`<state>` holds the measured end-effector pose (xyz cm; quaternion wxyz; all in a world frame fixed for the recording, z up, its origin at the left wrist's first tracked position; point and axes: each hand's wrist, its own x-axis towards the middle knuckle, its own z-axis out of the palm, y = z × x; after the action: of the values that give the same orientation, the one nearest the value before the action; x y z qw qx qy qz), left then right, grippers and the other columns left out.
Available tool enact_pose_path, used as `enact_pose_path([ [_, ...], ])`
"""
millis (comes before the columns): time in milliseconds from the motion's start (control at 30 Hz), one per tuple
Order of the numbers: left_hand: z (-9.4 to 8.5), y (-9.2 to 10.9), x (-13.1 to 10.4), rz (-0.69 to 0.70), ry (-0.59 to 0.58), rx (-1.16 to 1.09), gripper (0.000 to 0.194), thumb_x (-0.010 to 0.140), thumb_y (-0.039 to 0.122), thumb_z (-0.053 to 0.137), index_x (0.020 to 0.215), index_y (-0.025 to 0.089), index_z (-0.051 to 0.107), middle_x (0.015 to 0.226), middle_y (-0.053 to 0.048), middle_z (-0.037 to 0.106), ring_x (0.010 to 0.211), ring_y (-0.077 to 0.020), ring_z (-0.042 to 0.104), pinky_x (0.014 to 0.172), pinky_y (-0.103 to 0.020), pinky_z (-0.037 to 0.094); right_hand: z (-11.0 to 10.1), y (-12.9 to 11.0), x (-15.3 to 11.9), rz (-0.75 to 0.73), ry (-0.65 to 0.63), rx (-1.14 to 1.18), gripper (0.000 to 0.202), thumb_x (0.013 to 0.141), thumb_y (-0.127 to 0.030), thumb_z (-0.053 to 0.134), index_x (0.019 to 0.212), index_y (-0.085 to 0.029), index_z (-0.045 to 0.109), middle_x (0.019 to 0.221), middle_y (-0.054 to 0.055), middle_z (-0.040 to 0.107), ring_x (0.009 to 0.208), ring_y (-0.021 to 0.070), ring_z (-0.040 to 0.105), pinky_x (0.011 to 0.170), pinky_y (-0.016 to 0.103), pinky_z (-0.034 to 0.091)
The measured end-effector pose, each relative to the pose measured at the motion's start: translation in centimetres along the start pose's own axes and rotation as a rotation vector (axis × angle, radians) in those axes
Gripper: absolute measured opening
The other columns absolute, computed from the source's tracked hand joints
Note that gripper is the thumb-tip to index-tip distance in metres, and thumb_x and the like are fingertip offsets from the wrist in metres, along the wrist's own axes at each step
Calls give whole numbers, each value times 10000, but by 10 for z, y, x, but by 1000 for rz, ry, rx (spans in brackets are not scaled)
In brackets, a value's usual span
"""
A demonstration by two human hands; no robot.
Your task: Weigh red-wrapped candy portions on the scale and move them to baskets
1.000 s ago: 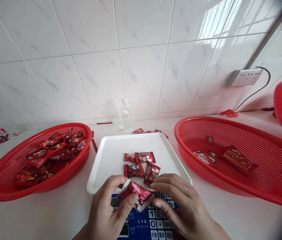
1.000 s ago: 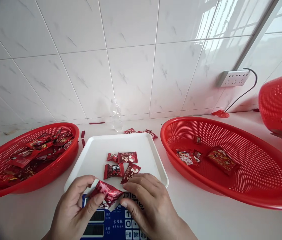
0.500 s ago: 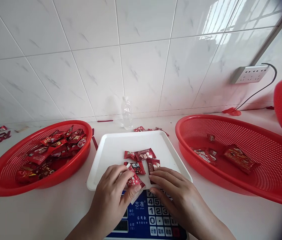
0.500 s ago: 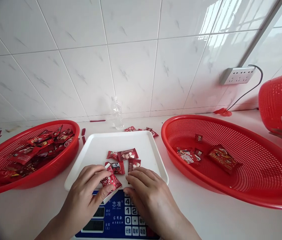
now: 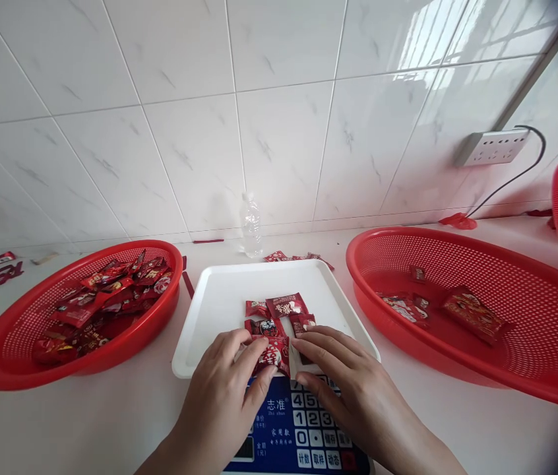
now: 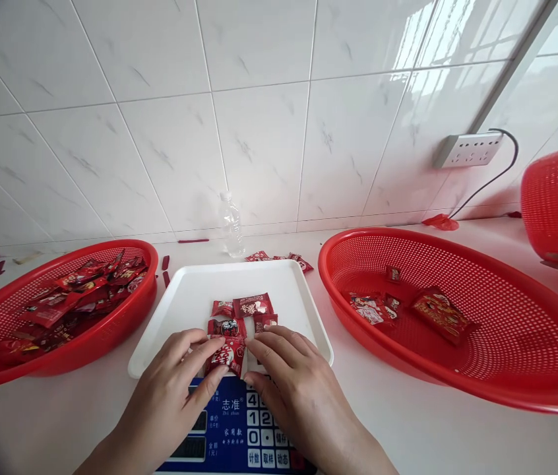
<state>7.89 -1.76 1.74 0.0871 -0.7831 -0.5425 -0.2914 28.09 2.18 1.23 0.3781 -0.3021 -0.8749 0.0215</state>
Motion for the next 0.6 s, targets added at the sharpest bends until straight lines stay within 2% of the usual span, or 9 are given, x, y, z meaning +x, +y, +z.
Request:
enact_pose_path([
  [167, 0, 4, 3, 0, 38, -16, 203, 927, 303, 461, 1010, 215, 624, 901, -65, 639, 800, -204, 636, 681, -334, 554, -2, -4, 2, -38, -47, 18, 207, 911, -258, 542, 1073, -200, 657, 1049, 80, 703, 1019, 242, 633, 853, 431, 565],
  [333, 1, 5, 0, 29, 37, -72, 219, 925, 313, 487, 1072, 202, 605, 938, -68, 644, 847, -205, 636, 720, -335, 558, 2, 2, -1, -29, 3, -77, 224, 928, -241, 502, 1073, -170, 656, 1053, 101, 704, 1005, 261, 640, 834, 462, 565],
  [467, 4, 5, 0, 34, -9, -17, 293, 930, 346, 472, 1155, 200, 590, 947, -77, 650, 849, -229, 637, 715, -381, 559, 4, 6, -5, 18, 62, -130, 227, 921, -232, 511, 1089, -163, 647, 1063, 110, 703, 990, 266, 652, 788, 444, 579],
  [600, 3, 5, 0, 36, -62, -63, 351, 929, 394, 474, 1210, 201, 558, 968, -78, 650, 870, -225, 631, 740, -379, 557, 4, 6, -5, 11, 41, -112, 244, 939, -245, 477, 1081, -147, 650, 1046, 114, 708, 958, 248, 665, 759, 409, 589],
])
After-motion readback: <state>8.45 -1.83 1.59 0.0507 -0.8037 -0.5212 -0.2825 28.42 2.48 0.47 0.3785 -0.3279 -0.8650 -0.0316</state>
